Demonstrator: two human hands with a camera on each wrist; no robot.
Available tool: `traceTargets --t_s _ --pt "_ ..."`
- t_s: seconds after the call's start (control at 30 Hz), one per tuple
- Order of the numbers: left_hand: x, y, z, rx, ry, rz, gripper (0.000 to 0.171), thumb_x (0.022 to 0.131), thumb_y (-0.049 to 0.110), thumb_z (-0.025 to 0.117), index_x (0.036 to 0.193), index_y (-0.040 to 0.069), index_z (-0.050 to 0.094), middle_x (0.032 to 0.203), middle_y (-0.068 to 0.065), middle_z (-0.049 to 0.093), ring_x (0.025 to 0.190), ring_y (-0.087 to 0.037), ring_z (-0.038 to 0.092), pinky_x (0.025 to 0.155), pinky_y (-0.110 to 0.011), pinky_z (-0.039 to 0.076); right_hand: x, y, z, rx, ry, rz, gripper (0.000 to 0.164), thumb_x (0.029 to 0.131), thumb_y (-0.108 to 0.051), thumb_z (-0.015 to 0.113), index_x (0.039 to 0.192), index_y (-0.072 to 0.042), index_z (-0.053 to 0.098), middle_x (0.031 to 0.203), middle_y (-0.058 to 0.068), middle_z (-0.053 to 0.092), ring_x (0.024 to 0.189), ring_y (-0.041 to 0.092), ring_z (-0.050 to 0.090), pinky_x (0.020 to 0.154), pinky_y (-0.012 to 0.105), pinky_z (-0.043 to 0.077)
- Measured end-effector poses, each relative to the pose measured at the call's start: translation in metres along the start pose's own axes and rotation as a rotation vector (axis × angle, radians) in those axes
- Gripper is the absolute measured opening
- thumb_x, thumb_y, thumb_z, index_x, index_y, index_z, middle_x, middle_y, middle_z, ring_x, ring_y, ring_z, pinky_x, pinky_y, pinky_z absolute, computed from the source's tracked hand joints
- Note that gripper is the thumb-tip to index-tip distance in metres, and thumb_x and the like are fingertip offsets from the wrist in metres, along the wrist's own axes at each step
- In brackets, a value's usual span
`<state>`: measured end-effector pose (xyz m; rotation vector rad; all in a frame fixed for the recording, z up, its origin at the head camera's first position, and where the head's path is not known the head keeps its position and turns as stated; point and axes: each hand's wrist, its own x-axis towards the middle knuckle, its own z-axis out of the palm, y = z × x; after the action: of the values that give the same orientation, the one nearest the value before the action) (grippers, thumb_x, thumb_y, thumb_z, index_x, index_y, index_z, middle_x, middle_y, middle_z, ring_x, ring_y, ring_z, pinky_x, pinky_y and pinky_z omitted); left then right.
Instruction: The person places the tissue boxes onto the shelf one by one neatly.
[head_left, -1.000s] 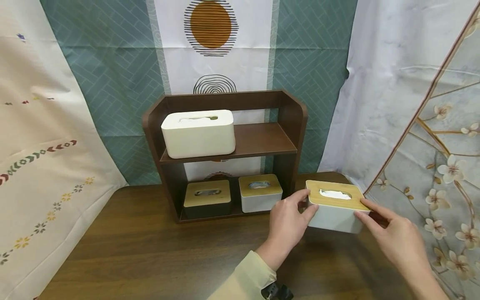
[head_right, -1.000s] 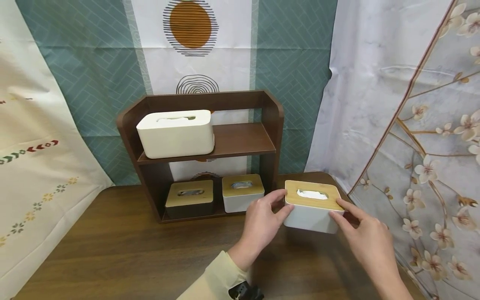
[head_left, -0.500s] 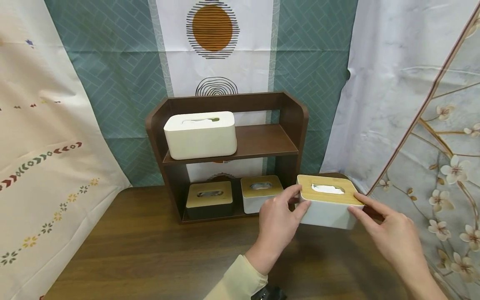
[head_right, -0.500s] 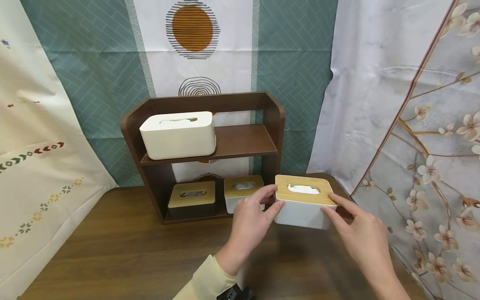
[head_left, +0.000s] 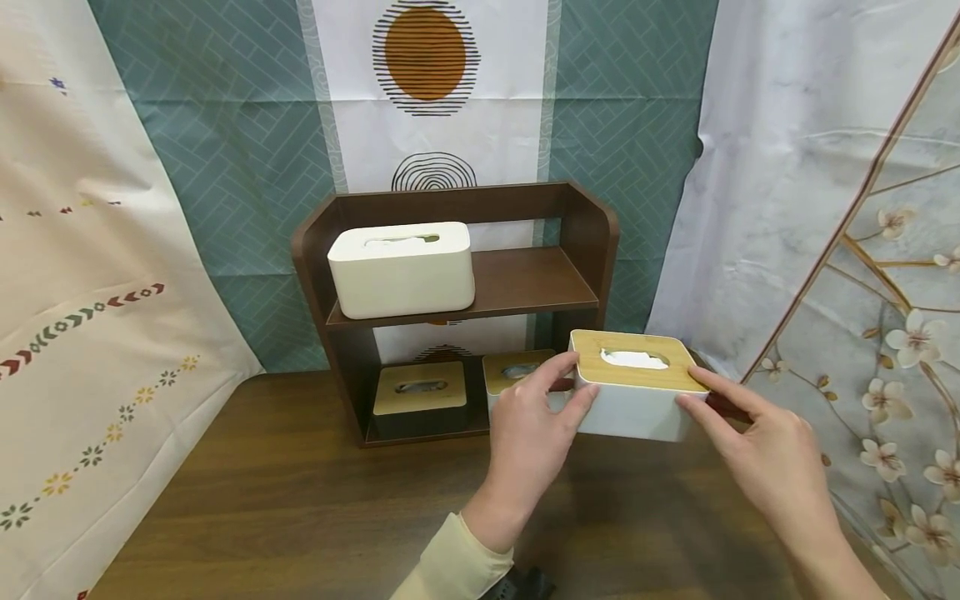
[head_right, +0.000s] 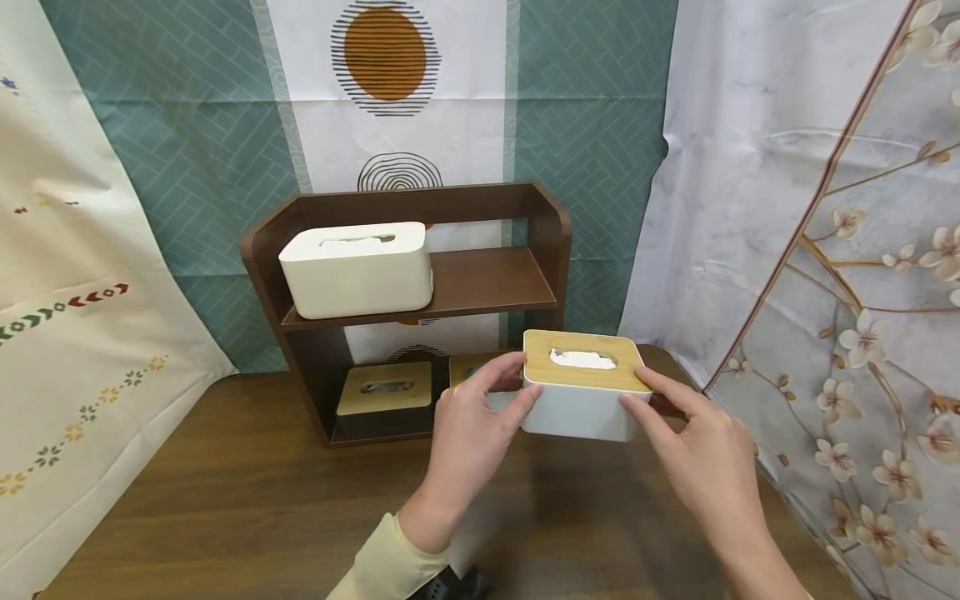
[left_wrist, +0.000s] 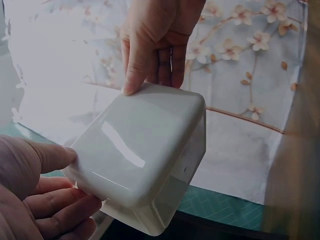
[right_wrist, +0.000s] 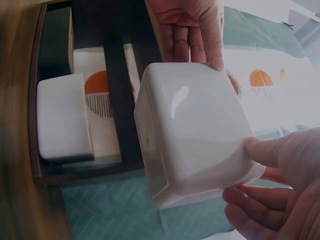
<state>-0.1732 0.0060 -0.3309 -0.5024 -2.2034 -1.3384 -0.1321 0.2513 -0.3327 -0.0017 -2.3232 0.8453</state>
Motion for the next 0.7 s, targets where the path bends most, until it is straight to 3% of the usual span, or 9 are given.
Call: traceTargets --t_s 0.47,0.7 --pt "0.005 0.011 -0.025 0.029 0.101 0.073 0.043 0.096 0.023 0.09 0.137 0.015 0.079 0.115 0.001 0.083 0.102 -0.015 0.079 0.065 -0.027 0.054 0.012 -0.026 -0.001 0.058 0.057 -0.078 0.047 0.094 -0.033 0.092 0.139 -0.032 0.08 0.105 0.003 0.084 0.083 -0.019 0.06 0.062 0.018 0.043" --pt "0.012 0.014 -0.04 0.055 0.149 0.119 0.043 0.096 0.021 0.091 0.136 0.012 0.078 0.117 -0.002 0.083 0.102 -0.015 0.08 0.07 -0.034 0.058 0.023 -0.039 0.005 0.109 0.078 -0.148 0.046 0.093 -0.026 0.094 0.136 -0.027 0.082 0.104 0.004 0.084 0.088 -0.023 0.059 0.063 0.015 0.042"
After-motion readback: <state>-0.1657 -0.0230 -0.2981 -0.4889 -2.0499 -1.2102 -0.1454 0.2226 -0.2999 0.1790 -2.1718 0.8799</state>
